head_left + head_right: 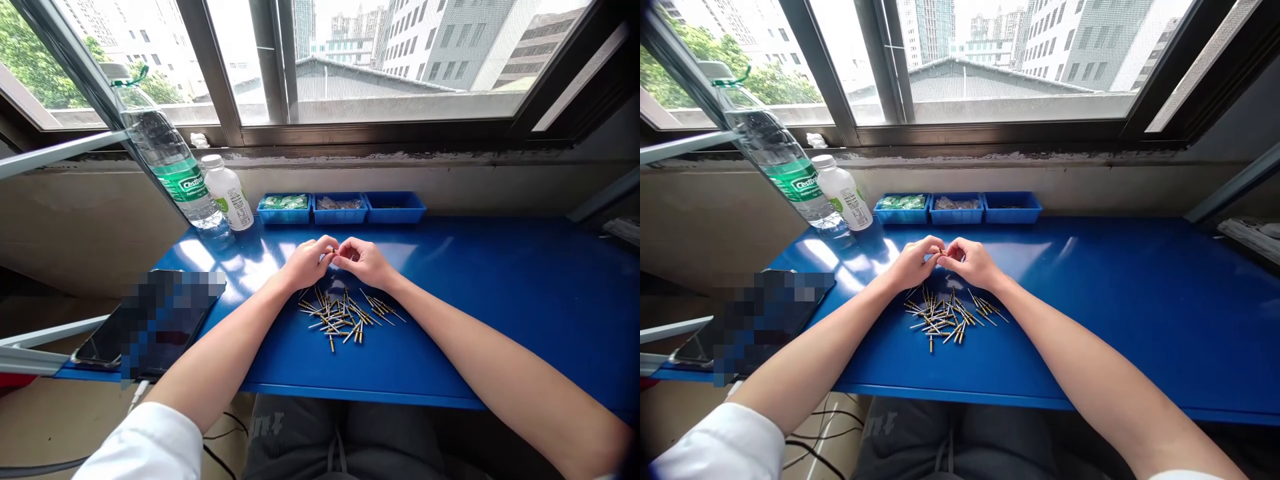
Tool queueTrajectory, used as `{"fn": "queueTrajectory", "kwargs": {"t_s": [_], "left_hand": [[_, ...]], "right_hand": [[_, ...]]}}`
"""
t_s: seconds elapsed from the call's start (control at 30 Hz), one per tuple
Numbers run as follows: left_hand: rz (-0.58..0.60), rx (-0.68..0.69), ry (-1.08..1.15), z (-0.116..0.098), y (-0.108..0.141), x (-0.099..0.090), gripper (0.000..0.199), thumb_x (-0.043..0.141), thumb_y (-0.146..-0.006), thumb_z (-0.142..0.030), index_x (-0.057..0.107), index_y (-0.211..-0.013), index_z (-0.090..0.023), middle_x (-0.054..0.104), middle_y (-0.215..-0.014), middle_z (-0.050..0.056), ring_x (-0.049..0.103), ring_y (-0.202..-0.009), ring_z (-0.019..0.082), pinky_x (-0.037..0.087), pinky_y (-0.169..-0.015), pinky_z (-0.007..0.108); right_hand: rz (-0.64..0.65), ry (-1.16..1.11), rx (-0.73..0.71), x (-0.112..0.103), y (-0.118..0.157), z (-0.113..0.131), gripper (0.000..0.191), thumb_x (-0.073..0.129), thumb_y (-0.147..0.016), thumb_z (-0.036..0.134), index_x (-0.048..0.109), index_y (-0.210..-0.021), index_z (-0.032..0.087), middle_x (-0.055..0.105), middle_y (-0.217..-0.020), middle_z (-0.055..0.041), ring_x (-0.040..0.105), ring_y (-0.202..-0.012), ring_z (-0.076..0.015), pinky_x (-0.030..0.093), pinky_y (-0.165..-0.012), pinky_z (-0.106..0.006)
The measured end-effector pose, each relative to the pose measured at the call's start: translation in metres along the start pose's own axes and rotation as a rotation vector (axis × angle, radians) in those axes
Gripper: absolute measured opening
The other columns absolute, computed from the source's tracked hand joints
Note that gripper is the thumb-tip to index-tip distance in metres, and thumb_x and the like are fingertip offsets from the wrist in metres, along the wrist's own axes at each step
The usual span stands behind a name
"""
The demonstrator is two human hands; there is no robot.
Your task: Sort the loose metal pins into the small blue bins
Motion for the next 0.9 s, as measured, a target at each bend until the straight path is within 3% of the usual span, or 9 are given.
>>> {"fn": "queueTrajectory", "kwargs": {"t_s": [0.17, 0.3, 0.43, 0.63, 0.77, 0.9], "left_hand": [[-0.184, -0.075, 0.082, 0.007, -0.001, -0.014, 0.013, 0.056, -0.088, -0.033, 0.052, -0.087, -0.021, 0.072, -0.1, 0.005, 0.065, -0.091, 0.018, 0.046, -0.081, 0.032], [-0.276, 0.001, 0.067, 0.002, -0.001, -0.023, 0.02, 0.063, -0.084, -0.035, 0.052, -0.077, -0.019, 0.07, -0.108, 0.006, 0.063, -0.101, 0.019, 0.042, -0.092, 0.036], [-0.295, 0.054, 0.053, 0.002, -0.002, -0.024, 0.024, 0.065, -0.082, -0.038, 0.054, -0.074, -0.019, 0.07, -0.102, 0.006, 0.063, -0.096, 0.018, 0.043, -0.087, 0.033], [-0.238, 0.008, -0.004, 0.006, -0.003, -0.018, 0.022, 0.063, -0.083, -0.042, 0.059, -0.086, -0.02, 0.07, -0.093, 0.003, 0.063, -0.086, 0.016, 0.04, -0.089, 0.033], [-0.249, -0.08, -0.059, 0.016, -0.005, -0.022, 0.028, 0.064, -0.081, -0.043, 0.06, -0.096, -0.02, 0.069, -0.096, 0.003, 0.062, -0.08, 0.016, 0.039, -0.088, 0.033], [-0.272, -0.231, -0.063, 0.045, -0.004, -0.031, 0.02, 0.058, -0.082, -0.037, 0.063, -0.088, -0.018, 0.07, -0.086, 0.003, 0.059, -0.07, 0.014, 0.044, -0.075, 0.029]], "right_hand": [[-0.015, 0.013, -0.057, -0.001, 0.0, 0.008, 0.034, 0.066, -0.077, 0.038, 0.061, -0.103, 0.017, 0.066, -0.09, -0.0052, 0.056, -0.065, -0.0116, 0.046, -0.059, -0.025], [-0.023, 0.024, -0.066, 0.0, -0.002, 0.01, 0.027, 0.058, -0.083, 0.038, 0.066, -0.098, 0.017, 0.068, -0.087, -0.0057, 0.058, -0.066, -0.013, 0.047, -0.061, -0.026], [-0.04, 0.032, -0.062, -0.002, -0.002, 0.011, 0.03, 0.056, -0.085, 0.043, 0.069, -0.089, 0.016, 0.068, -0.077, -0.0048, 0.055, -0.061, -0.0125, 0.044, -0.058, -0.025], [-0.027, 0.058, -0.083, -0.004, -0.001, 0.017, 0.028, 0.059, -0.081, 0.042, 0.072, -0.08, 0.016, 0.068, -0.072, -0.004, 0.053, -0.057, -0.0117, 0.042, -0.054, -0.025], [-0.167, 0.069, 0.009, -0.033, -0.007, -0.006, 0.024, 0.062, -0.078, 0.039, 0.071, -0.076, 0.017, 0.068, -0.071, -0.0036, 0.056, -0.059, -0.013, 0.044, -0.056, -0.025], [-0.46, -0.031, 0.142, -0.087, -0.008, -0.048, 0.026, 0.065, -0.073, 0.04, 0.07, -0.08, 0.015, 0.065, -0.066, -0.0027, 0.055, -0.054, -0.0116, 0.045, -0.053, -0.025]]}}
Point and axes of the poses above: each hand's wrist, its own y-axis away from the middle knuckle, its own x-axis out of the palm, z = x × y, the point moved 9 cm from there along -y, towards the middle knuckle
